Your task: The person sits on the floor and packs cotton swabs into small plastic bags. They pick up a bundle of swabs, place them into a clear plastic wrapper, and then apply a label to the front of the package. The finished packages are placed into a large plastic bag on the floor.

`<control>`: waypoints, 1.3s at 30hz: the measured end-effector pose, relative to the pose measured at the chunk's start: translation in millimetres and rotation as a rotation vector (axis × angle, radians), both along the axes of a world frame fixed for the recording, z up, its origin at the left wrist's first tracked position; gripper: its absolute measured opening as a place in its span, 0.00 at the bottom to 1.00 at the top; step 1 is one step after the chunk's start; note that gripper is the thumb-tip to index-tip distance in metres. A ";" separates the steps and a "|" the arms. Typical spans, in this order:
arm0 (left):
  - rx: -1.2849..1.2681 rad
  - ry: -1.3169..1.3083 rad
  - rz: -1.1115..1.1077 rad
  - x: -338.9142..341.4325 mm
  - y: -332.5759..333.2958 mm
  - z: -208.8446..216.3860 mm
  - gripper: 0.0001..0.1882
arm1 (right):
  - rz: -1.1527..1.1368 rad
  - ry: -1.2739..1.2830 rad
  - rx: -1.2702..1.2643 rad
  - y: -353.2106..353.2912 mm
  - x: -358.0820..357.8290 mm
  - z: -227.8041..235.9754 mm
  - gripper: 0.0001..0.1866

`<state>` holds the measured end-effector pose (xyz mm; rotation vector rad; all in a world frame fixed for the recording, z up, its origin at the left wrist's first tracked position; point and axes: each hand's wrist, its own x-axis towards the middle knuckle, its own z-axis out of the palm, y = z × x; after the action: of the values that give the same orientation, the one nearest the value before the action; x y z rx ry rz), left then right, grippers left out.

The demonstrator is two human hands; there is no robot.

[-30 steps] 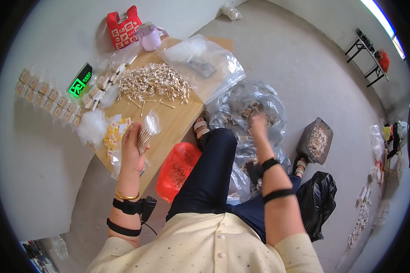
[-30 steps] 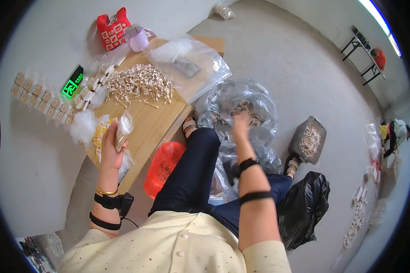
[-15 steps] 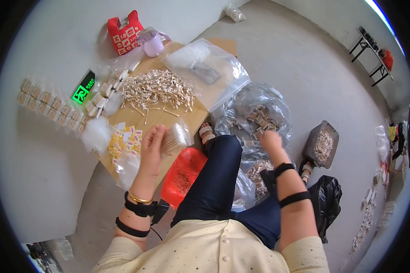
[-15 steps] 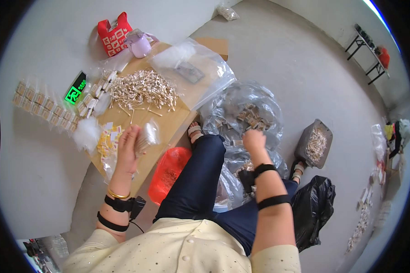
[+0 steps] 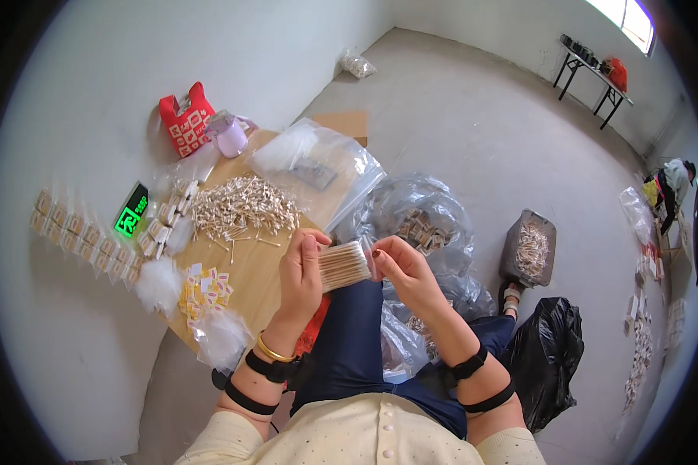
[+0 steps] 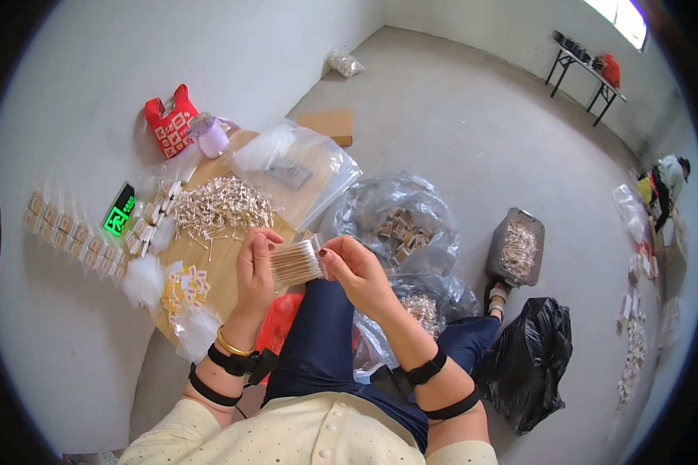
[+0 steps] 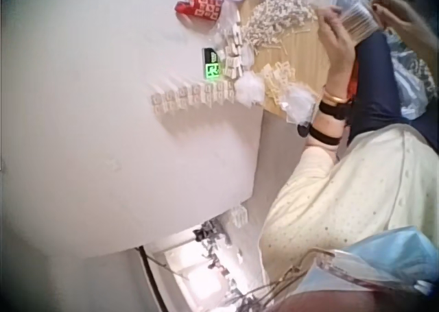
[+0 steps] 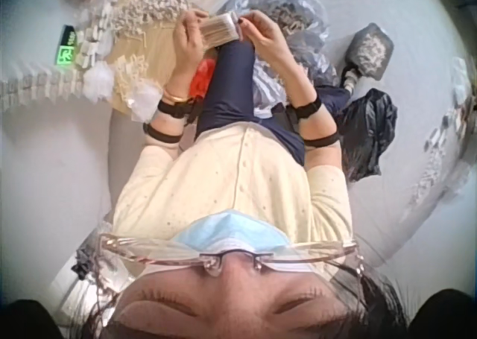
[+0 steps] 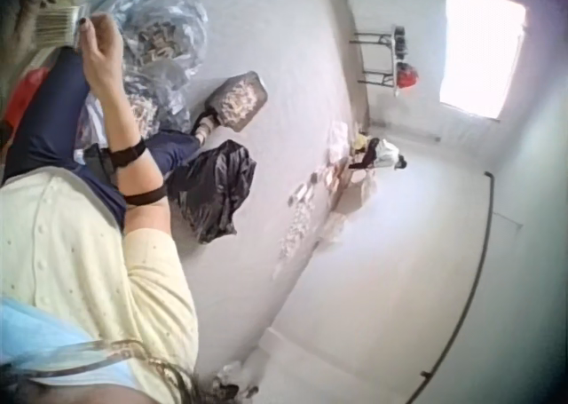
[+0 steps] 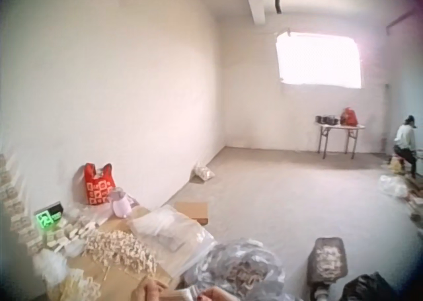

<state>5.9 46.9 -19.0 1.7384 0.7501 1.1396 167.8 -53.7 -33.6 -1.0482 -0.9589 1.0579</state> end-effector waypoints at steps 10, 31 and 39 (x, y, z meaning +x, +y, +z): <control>0.067 -0.011 -0.225 27.9 -21.7 20.3 0.16 | -0.414 -0.218 0.036 -6.2 -3.5 15.4 0.14; 0.310 0.059 0.108 70.3 -37.8 32.6 0.20 | -0.748 -0.261 0.139 -18.6 -6.0 25.5 0.21; -0.554 -0.311 -0.206 80.6 -40.3 21.7 0.21 | -0.737 -0.110 0.171 -15.3 11.0 4.5 0.21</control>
<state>86.6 6.5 2.7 1.1156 0.6041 0.9210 178.8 -68.9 -29.1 -1.1895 -0.6436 0.3077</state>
